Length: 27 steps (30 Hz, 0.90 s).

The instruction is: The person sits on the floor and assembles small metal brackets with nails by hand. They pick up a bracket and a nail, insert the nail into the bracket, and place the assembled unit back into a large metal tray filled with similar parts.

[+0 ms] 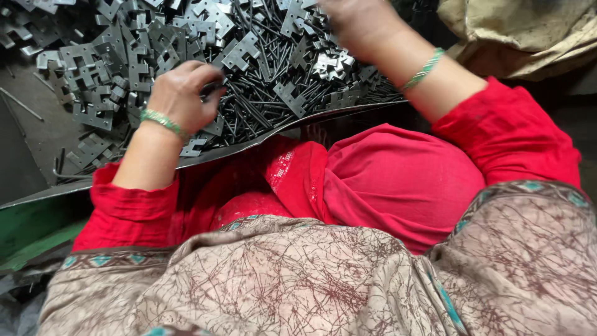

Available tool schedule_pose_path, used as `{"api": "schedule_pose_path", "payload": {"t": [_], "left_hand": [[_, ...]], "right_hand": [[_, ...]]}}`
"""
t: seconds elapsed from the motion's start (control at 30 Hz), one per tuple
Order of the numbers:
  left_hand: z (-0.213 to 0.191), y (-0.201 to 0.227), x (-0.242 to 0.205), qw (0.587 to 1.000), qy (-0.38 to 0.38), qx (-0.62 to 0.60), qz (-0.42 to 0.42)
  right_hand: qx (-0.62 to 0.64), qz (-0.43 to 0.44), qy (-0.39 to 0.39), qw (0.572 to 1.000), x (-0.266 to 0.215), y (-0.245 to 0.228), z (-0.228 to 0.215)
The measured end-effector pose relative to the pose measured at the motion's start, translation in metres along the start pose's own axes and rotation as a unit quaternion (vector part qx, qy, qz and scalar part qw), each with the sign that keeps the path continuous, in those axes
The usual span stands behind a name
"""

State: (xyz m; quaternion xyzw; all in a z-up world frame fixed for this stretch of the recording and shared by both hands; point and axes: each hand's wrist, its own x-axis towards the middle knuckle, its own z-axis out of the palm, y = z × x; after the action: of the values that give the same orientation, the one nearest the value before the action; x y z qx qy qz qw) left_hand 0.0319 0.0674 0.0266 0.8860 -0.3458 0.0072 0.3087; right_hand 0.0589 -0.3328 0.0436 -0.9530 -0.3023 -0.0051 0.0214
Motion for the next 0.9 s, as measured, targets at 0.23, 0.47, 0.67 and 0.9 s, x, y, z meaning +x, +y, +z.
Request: {"api": "schedule_pose_path", "payload": {"t": [0.23, 0.47, 0.67, 0.9], "left_hand": [[-0.011, 0.018, 0.025, 0.782, 0.157, -0.588, -0.135], [-0.022, 0.006, 0.009, 0.511, 0.116, -0.828, -0.200], [0.049, 0.028, 0.027, 0.929, -0.063, -0.326, -0.164], [0.110, 0.030, 0.033, 0.991, -0.041, 0.043, 0.121]], "right_hand": [[0.138, -0.043, -0.152, 0.978, 0.010, -0.049, 0.044], [0.135, -0.063, -0.061, 0.987, -0.005, -0.024, 0.039], [0.327, 0.065, 0.073, 0.940, -0.006, -0.001, 0.010], [0.699, 0.289, 0.115, 0.644, -0.021, 0.000, -0.008]]}}
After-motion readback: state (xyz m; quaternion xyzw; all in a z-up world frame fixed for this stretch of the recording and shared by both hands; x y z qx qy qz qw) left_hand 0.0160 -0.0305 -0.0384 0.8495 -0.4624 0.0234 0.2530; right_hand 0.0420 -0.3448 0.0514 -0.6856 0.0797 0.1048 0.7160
